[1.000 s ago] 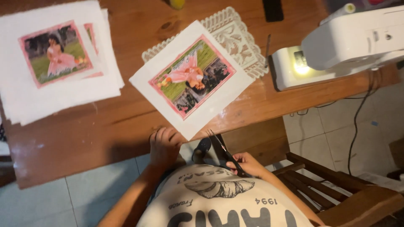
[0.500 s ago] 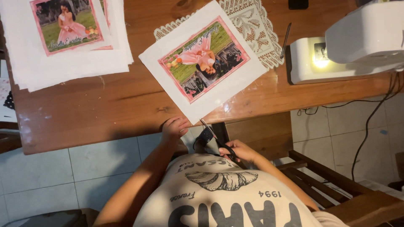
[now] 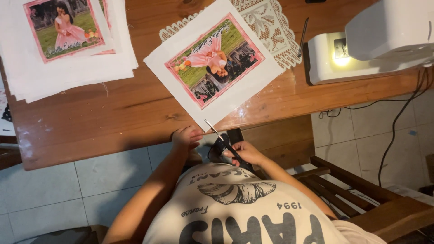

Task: Cutting out printed fabric sheets with scissors along the borders.

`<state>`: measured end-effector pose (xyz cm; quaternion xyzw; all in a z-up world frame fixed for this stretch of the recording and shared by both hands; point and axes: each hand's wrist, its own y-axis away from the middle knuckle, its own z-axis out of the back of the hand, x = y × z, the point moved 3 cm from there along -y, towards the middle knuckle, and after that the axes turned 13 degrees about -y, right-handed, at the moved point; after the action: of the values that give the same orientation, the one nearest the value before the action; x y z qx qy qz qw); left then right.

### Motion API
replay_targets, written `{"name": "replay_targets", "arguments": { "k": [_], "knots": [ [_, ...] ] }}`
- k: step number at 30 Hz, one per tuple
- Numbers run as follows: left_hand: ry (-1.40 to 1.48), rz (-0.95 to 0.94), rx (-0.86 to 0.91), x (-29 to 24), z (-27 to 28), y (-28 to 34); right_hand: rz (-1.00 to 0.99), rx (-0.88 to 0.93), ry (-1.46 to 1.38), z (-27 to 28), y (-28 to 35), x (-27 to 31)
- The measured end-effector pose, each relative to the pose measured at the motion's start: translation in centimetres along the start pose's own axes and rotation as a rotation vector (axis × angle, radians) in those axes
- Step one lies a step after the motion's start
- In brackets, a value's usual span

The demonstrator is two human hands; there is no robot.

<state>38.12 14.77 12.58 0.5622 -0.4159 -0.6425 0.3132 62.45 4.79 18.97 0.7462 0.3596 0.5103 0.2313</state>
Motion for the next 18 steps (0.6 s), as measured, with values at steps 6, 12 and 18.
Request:
{"name": "replay_targets", "arguments": {
  "k": [6, 12, 18],
  "knots": [
    [-0.132, 0.018, 0.025, -2.4, -1.0, 2.3, 0.007, -0.014, -0.035, -0.6, -0.4, 0.0],
    [-0.209, -0.036, 0.066, -1.9, -1.5, 0.9, 0.024, -0.046, -0.040, -1.2, -0.2, 0.7],
    [-0.232, -0.090, 0.027, -2.8, -1.4, 2.5, 0.037, -0.067, -0.021, -1.3, -1.0, 0.0]
  ]
}}
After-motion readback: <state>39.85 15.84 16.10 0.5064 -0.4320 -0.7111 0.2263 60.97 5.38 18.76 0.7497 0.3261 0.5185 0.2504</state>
